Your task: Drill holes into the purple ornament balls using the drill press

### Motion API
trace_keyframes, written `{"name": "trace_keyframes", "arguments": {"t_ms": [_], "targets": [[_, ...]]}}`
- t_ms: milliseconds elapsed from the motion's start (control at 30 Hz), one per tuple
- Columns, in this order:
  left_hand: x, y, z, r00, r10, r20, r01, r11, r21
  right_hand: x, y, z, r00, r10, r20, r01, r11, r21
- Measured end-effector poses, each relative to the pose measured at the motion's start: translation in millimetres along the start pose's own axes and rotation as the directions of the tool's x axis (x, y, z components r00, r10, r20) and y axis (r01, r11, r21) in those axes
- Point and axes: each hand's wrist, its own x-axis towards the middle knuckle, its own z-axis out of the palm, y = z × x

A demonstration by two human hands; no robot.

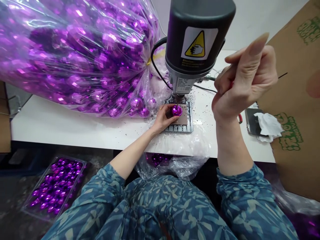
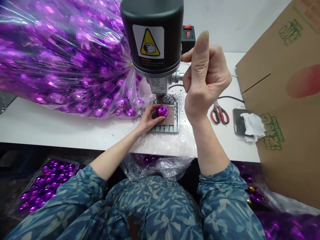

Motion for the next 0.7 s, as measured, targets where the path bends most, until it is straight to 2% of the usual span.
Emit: {"name": "trace_keyframes", "arguments": {"t_ms": [233,400,567,700], "targets": [[0,-2,-1.4,1.000,0.022,0.018,-0.023,0.999,0.038,-18,0,-14,0.999,-0.016,0.031,0.019,0.993,-0.116],[-1,-4,-1.1,0.999,0.008,0.032,-0.008,1.000,0.017,-21,7,-21,0.999,-0.025,0.047,0.026,1.000,-0.013],[-2,-3,-1.7,0.999,0.014,0.032,-0.014,1.000,0.022,-22,23,-24,0.985,-0.170,0.011,0.169,0.984,0.062],[-2,-5,-1.9,0.999,0.023,0.035,-0.024,0.999,0.046,-26,32,-29,0.976,-0.216,0.034,0.213,0.975,0.068]]}}
